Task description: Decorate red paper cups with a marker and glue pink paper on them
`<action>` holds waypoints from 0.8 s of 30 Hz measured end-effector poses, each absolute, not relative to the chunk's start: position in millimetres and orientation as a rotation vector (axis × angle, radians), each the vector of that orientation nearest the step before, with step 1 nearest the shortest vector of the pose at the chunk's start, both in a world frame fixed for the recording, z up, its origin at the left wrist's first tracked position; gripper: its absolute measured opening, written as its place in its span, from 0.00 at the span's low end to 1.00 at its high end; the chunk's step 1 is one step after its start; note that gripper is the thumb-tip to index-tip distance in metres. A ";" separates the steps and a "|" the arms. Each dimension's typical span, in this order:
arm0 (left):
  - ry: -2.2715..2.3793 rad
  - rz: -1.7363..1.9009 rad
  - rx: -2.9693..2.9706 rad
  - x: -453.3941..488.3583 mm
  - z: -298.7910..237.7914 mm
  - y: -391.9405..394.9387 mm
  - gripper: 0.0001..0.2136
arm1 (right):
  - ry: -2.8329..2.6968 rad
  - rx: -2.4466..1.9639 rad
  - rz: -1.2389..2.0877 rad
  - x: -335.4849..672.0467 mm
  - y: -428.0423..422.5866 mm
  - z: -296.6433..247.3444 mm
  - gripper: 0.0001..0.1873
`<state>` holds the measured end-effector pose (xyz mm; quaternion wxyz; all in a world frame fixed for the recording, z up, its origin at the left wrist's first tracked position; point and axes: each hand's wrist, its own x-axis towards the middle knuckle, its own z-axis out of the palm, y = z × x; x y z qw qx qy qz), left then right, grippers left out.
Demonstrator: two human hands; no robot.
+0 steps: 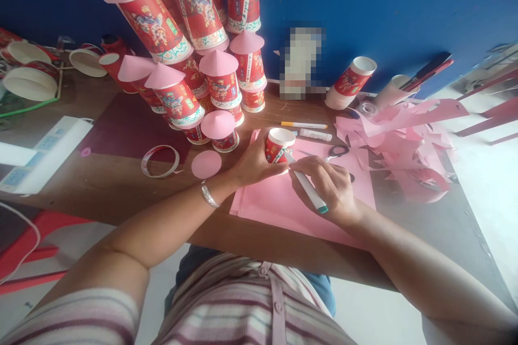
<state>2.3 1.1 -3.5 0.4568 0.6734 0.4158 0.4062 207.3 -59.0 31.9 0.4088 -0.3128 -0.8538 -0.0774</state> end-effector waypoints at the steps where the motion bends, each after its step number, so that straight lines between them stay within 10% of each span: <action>1: 1.022 0.990 1.673 2.3 -3.5 1.1 0.32 | -2.156 -0.792 -0.195 207.6 -58.9 31.0 0.19; 24: 1.043 0.995 1.752 4.1 -7.1 1.6 0.35 | -2.234 -0.761 -0.149 201.7 -64.9 30.1 0.14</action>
